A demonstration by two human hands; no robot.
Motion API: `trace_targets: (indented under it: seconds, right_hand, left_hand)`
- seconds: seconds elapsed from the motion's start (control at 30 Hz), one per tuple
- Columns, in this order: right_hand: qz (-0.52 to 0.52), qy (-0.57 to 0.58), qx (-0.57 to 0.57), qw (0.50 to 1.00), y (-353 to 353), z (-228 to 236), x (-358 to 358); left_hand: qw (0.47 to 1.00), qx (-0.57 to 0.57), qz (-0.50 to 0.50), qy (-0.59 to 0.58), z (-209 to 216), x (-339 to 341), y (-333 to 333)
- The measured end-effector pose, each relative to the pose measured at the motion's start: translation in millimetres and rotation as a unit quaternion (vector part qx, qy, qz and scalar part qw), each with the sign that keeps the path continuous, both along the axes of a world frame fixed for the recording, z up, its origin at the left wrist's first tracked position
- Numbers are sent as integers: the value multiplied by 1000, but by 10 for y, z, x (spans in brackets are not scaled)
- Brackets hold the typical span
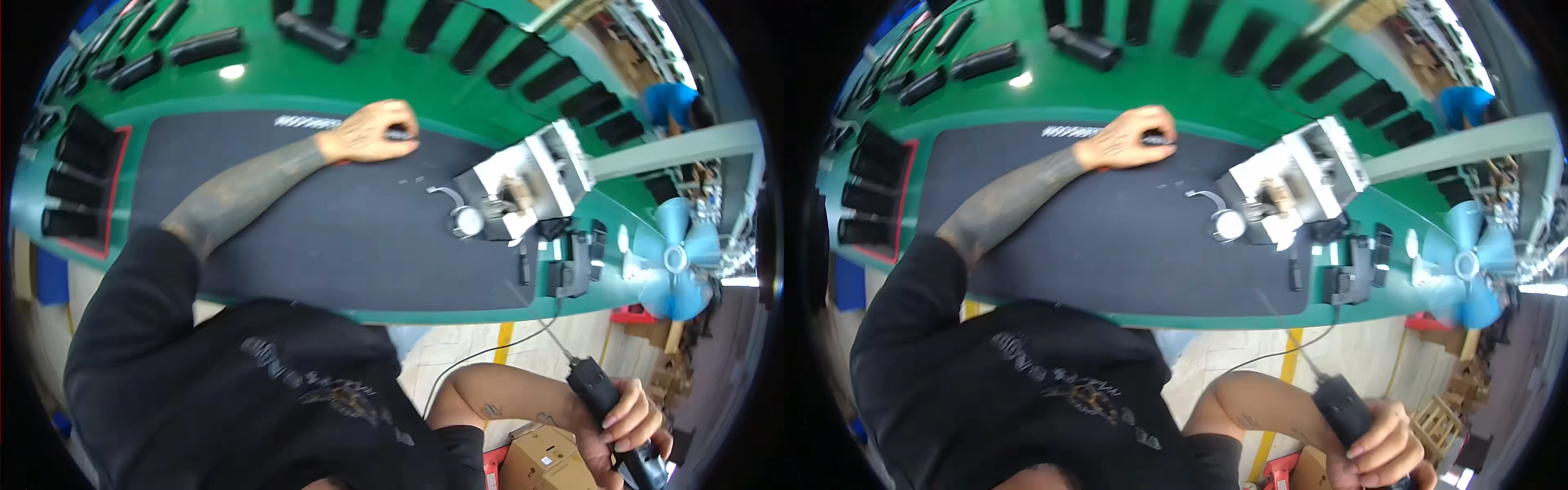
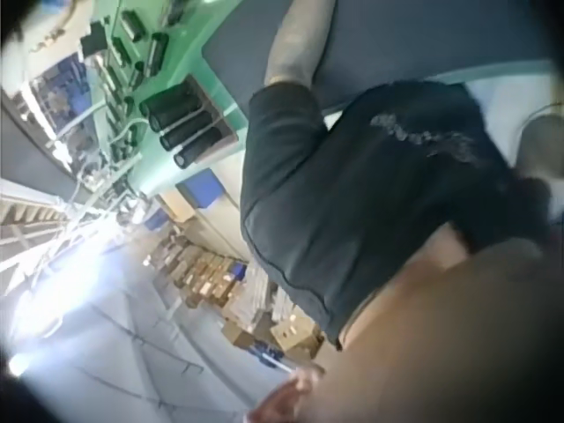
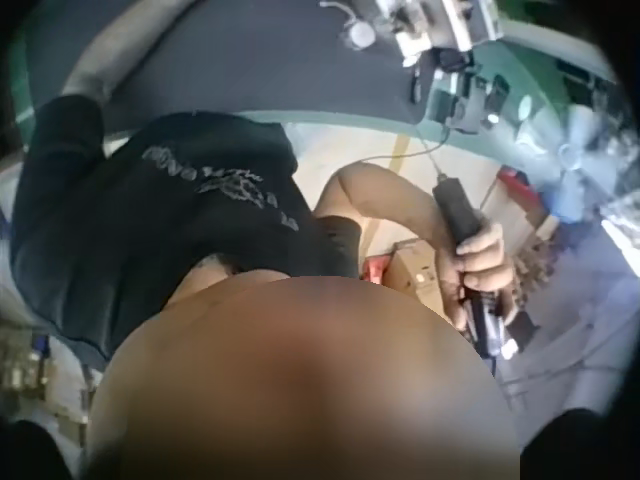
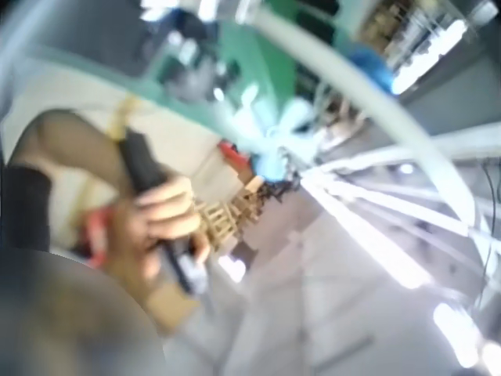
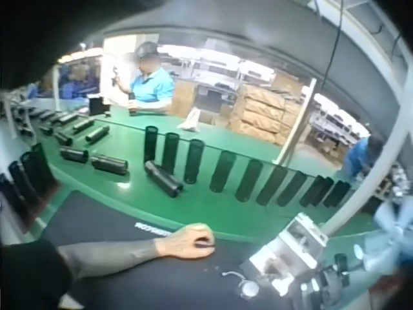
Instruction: The recorder is assembling black plastic tube components using an electric power screwdriver at a production workbench.
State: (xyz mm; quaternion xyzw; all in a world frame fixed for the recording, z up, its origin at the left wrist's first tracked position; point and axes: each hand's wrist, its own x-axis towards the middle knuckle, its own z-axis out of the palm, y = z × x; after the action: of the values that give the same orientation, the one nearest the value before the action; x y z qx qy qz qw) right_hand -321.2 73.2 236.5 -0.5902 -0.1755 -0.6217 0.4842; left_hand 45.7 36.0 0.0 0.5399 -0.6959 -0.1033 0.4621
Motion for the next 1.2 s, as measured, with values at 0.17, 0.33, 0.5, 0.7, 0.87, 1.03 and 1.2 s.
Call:
trace_targets:
  seconds: [0.17,0.33,0.5,0.7,0.87,1.03,1.2]
  right_hand:
    - [124,23,-5,992,-649,67,70]
    - [291,-132,-19,947,-879,133,414]
    - [378,-135,-57,914,-1045,56,991]
    - [323,-53,-67,943,-1281,-50,1434]
    - [320,-60,-18,945,-1286,-130,1689]
    - [294,-42,-3,955,-1301,-140,1695]
    - [254,20,-59,965,-1290,-156,1725]
  left_hand:
    - [993,59,26,99,163,-16,88]
    - [993,104,-15,50,137,11,140]
    - [998,58,-19,17,752,-34,45]
    - [999,29,-35,2,169,156,42]
    - [989,52,-138,7,171,182,91]
    - [974,86,-198,-63,187,191,90]
    - [975,83,-193,-66,119,188,62]
